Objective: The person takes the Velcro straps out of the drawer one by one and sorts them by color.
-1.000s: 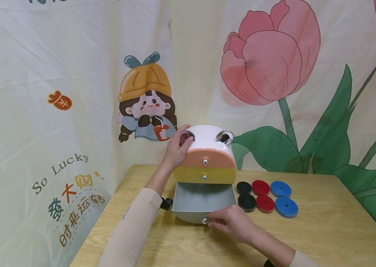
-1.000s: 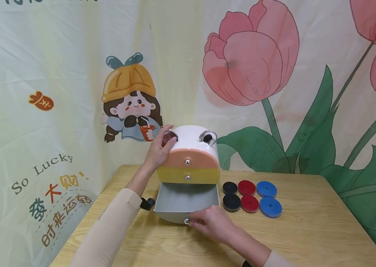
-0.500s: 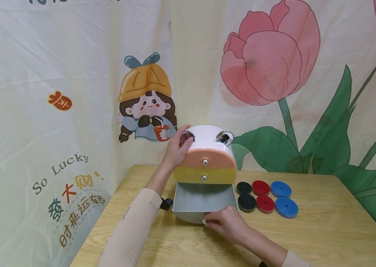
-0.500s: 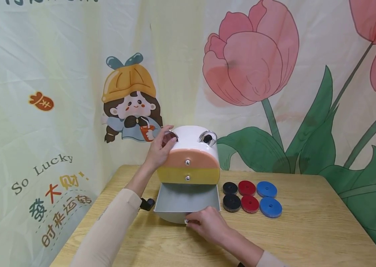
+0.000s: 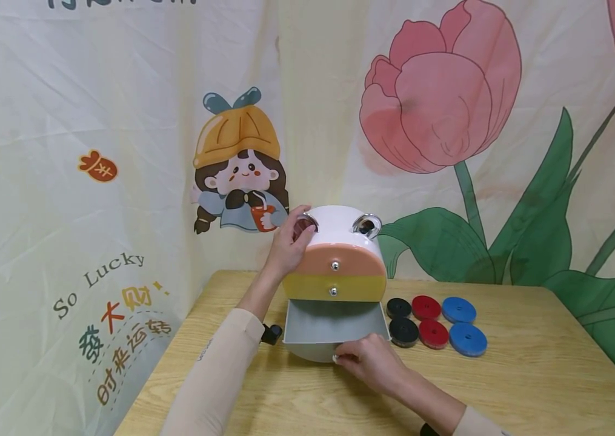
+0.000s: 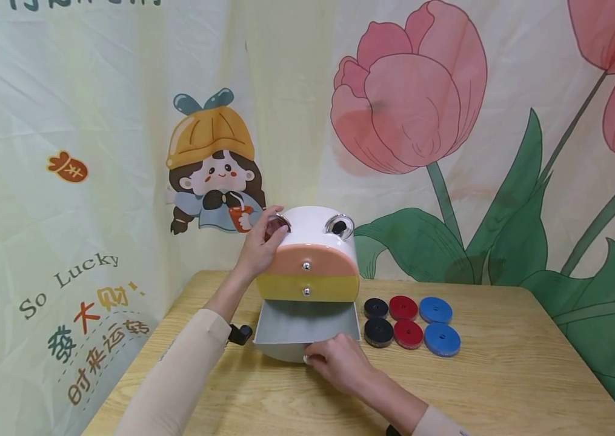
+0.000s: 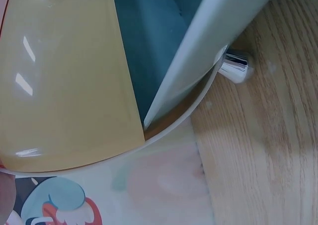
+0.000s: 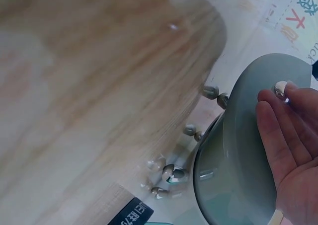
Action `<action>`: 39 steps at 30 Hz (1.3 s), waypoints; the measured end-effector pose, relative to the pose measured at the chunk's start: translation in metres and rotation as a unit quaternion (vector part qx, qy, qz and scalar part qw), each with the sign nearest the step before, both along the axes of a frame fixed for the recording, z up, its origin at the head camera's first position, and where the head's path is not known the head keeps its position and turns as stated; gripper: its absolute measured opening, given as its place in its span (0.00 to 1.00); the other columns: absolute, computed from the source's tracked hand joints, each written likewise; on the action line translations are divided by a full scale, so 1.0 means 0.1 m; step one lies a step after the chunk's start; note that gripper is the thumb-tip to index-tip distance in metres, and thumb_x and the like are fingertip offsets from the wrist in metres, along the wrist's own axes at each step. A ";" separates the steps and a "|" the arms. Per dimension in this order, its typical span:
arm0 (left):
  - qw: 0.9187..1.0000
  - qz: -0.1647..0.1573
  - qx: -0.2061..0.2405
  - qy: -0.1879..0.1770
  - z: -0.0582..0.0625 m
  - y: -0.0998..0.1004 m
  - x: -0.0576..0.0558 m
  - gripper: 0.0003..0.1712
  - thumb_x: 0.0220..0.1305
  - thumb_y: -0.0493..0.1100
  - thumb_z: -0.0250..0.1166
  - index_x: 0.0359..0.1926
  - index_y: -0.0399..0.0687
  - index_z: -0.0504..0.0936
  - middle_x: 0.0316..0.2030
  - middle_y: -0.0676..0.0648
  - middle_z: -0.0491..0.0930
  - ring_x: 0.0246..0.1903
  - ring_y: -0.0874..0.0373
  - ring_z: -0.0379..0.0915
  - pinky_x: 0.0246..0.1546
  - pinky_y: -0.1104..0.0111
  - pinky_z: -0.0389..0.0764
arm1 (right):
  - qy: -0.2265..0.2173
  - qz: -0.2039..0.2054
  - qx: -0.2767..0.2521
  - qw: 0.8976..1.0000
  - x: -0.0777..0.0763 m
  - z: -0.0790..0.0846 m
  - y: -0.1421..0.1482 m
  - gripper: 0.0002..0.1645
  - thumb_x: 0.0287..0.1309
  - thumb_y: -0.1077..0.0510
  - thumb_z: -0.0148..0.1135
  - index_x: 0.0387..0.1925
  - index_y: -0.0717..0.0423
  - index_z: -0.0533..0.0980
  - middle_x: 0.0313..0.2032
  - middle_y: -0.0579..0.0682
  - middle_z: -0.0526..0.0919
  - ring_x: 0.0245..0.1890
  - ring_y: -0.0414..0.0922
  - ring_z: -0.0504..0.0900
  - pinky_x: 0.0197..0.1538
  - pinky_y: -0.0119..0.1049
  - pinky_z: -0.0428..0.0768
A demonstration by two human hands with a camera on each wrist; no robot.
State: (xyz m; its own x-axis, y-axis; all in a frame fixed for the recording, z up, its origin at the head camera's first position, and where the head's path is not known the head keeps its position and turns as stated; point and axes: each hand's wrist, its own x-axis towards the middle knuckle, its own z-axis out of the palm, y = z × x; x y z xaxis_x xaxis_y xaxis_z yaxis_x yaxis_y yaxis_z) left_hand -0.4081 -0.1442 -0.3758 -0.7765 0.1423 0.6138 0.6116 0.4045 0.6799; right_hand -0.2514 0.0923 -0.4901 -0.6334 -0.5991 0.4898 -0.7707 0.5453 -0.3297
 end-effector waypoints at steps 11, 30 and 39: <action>1.000 -0.009 0.005 0.011 -0.01 -0.01 -0.01 0.25 0.77 0.47 0.58 0.71 0.57 0.69 0.43 0.46 0.77 0.40 0.52 0.71 0.44 0.60 0.73 | -0.028 -0.007 0.000 1.000 -0.08 0.03 -0.01 0.05 0.57 0.60 0.77 0.36 0.49 0.90 0.34 0.41 0.92 0.34 0.30 0.86 0.38 0.27 0.84; 1.000 -0.015 0.010 0.011 -0.02 -0.01 0.00 0.23 0.77 0.48 0.59 0.69 0.59 0.70 0.44 0.47 0.78 0.41 0.52 0.71 0.44 0.60 0.73 | 0.006 -0.024 -0.008 1.000 -0.25 0.03 -0.10 0.04 0.55 0.62 0.77 0.33 0.50 0.89 0.30 0.41 0.90 0.30 0.30 0.83 0.35 0.28 0.81; 0.999 -0.019 0.033 0.014 0.15 0.08 0.22 0.21 0.76 0.36 0.58 0.66 0.47 0.71 0.42 0.40 0.77 0.38 0.46 0.69 0.42 0.59 0.69 | 0.005 -0.040 0.000 0.999 -0.34 0.06 -0.11 0.05 0.56 0.60 0.77 0.35 0.49 0.90 0.32 0.41 0.91 0.30 0.31 0.84 0.35 0.28 0.82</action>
State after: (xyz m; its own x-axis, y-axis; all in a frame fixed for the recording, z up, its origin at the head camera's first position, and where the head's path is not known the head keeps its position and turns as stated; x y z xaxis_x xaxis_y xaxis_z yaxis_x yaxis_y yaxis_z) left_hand -0.3857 -0.1364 -0.3613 -0.7535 0.1305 0.6443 0.6451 0.3356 0.6864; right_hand -0.2858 0.0809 -0.4841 -0.6748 -0.5468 0.4956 -0.7275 0.6058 -0.3222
